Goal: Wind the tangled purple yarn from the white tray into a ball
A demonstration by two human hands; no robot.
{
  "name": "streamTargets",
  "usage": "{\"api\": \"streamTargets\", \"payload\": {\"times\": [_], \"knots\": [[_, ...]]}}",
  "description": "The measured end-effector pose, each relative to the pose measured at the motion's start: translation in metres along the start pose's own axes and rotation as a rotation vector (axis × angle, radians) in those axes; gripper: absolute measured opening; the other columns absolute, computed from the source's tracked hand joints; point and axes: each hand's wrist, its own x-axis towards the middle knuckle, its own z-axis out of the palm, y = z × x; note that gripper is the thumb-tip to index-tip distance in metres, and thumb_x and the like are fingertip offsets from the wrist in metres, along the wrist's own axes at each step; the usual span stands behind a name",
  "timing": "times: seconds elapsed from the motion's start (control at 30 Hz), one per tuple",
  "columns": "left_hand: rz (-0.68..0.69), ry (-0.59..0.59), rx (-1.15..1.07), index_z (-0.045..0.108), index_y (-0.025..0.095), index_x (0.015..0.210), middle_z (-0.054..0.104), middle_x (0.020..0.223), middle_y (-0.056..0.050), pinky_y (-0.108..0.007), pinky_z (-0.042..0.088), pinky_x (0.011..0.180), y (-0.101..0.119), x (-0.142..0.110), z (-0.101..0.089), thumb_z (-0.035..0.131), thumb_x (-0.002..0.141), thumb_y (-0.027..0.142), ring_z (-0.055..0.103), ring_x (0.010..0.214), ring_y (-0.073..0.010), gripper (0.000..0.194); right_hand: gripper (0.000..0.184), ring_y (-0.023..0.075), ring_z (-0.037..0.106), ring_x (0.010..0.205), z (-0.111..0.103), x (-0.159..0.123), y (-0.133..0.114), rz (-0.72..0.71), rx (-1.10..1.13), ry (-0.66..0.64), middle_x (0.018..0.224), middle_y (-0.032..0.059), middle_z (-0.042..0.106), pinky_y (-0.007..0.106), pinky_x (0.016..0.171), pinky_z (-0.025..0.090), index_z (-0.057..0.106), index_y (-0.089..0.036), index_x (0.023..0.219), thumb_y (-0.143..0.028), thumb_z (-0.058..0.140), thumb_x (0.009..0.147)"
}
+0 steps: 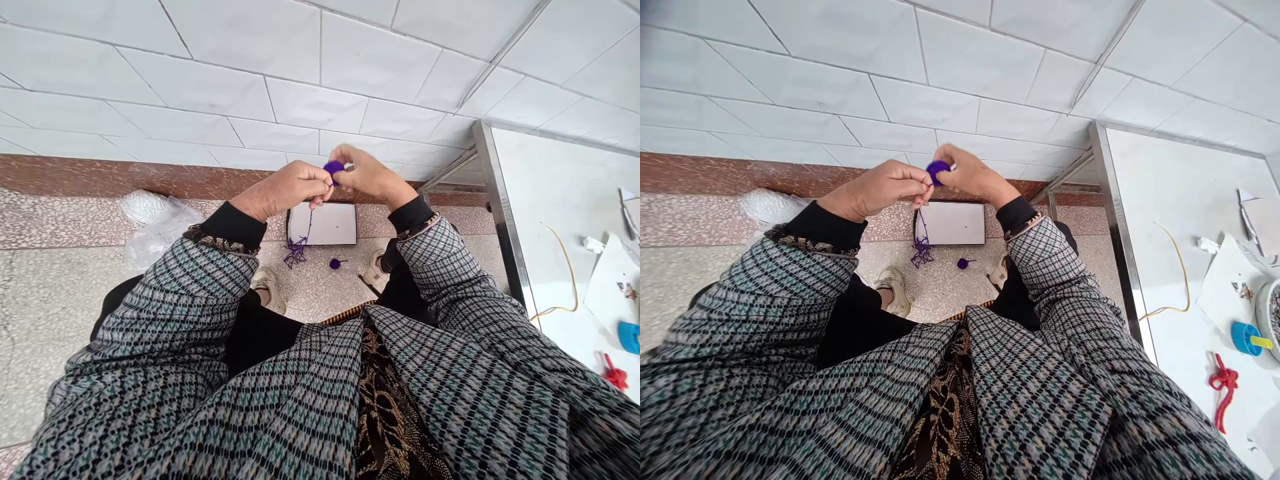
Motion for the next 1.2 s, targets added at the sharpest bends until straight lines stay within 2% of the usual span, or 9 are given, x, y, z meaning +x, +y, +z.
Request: {"api": "streamTargets", "payload": {"times": [0.1, 0.17, 0.33, 0.57, 0.67, 0.8, 0.97, 1.1, 1.2], "knots": [[-0.018, 0.041, -0.030, 0.067, 0.014, 0.062, 0.059, 0.063, -0.005, -0.023, 0.046, 0.060, 0.000, -0.002, -0.008, 0.067, 0.085, 0.009, 0.053, 0.055, -0.0118, 0.024, 0.034, 0.0082, 0.059, 0.068, -0.011, -0.007, 0.002, 0.028, 0.032, -0.436, 0.092, 0.0013, 0.068, 0.019, 0.060, 0.048, 0.059, -0.014, 0.109, -0.021, 0.083, 0.085], [-0.021, 0.056, -0.064, 0.064, 0.015, 0.060, 0.056, 0.061, -0.004, -0.023, 0.045, 0.059, -0.004, -0.001, -0.011, 0.071, 0.086, 0.013, 0.052, 0.055, -0.0114, 0.027, 0.047, 0.0080, 0.060, 0.068, -0.015, -0.010, 0.000, -0.053, 0.197, -0.498, 0.096, 0.0020, 0.068, 0.019, 0.061, 0.050, 0.057, -0.015, 0.111, -0.033, 0.090, 0.082], [-0.005, -0.003, -0.134, 0.062, 0.016, 0.060, 0.061, 0.067, -0.006, -0.027, 0.051, 0.062, -0.012, 0.004, -0.006, 0.073, 0.087, 0.019, 0.055, 0.056, -0.0126, 0.030, 0.075, 0.0099, 0.064, 0.079, -0.005, -0.009, -0.010, -0.218, 0.496, 0.016, 0.107, 0.0003, 0.063, 0.023, 0.074, 0.057, 0.046, -0.022, 0.128, -0.060, 0.092, 0.083], [0.024, -0.101, 0.008, 0.071, 0.015, 0.065, 0.065, 0.066, -0.006, -0.031, 0.058, 0.079, -0.003, 0.001, 0.004, 0.066, 0.091, 0.009, 0.062, 0.061, -0.0160, 0.027, 0.026, 0.0107, 0.055, 0.085, 0.005, -0.001, -0.012, -0.114, 0.037, 0.386, 0.107, 0.0019, 0.061, 0.020, 0.077, 0.052, 0.053, -0.020, 0.108, -0.016, 0.076, 0.096], [0.010, -0.051, -0.030, 0.072, 0.014, 0.065, 0.065, 0.067, -0.006, -0.031, 0.059, 0.079, -0.002, -0.001, -0.001, 0.065, 0.090, 0.008, 0.064, 0.062, -0.0164, 0.027, 0.024, 0.0111, 0.053, 0.083, -0.009, -0.010, -0.011, -0.042, -0.225, 0.021, 0.096, 0.0015, 0.063, 0.018, 0.070, 0.045, 0.061, -0.016, 0.101, -0.008, 0.075, 0.084], [-0.048, 0.022, -0.162, 0.071, 0.014, 0.065, 0.063, 0.066, -0.005, -0.031, 0.060, 0.079, -0.008, -0.001, -0.006, 0.066, 0.086, 0.009, 0.065, 0.063, -0.0167, 0.023, 0.045, 0.0097, 0.056, 0.077, -0.022, -0.024, -0.011, -0.067, 0.032, -0.540, 0.097, 0.0029, 0.066, 0.018, 0.067, 0.045, 0.064, -0.013, 0.111, -0.036, 0.089, 0.081], [0.002, -0.059, -0.237, 0.070, 0.016, 0.064, 0.069, 0.072, -0.009, -0.034, 0.064, 0.083, -0.022, 0.003, -0.002, 0.073, 0.088, 0.022, 0.073, 0.072, -0.0213, 0.024, 0.086, 0.0076, 0.050, 0.073, -0.019, -0.026, -0.015, -0.198, 0.342, -0.100, 0.108, 0.0045, 0.063, 0.020, 0.062, 0.041, 0.057, -0.018, 0.126, -0.078, 0.087, 0.072], [0.033, -0.163, -0.313, 0.079, 0.015, 0.083, 0.077, 0.085, -0.014, -0.033, 0.065, 0.086, -0.048, 0.000, -0.004, 0.085, 0.091, 0.046, 0.077, 0.083, -0.0237, 0.032, 0.083, 0.0104, 0.037, 0.071, -0.034, -0.024, -0.019, -0.234, 0.414, 0.276, 0.112, 0.0068, 0.062, 0.024, 0.058, 0.036, 0.060, -0.021, 0.120, -0.081, 0.085, 0.069], [-0.064, -0.228, -0.327, 0.082, 0.014, 0.098, 0.079, 0.089, -0.017, -0.034, 0.065, 0.083, -0.079, -0.009, -0.008, 0.093, 0.084, 0.064, 0.077, 0.083, -0.0248, 0.054, 0.073, 0.0152, 0.044, 0.080, -0.065, -0.028, -0.014, -0.356, 0.475, 0.327, 0.110, 0.0061, 0.060, 0.026, 0.062, 0.040, 0.063, -0.023, 0.108, -0.080, 0.089, 0.072]]}}
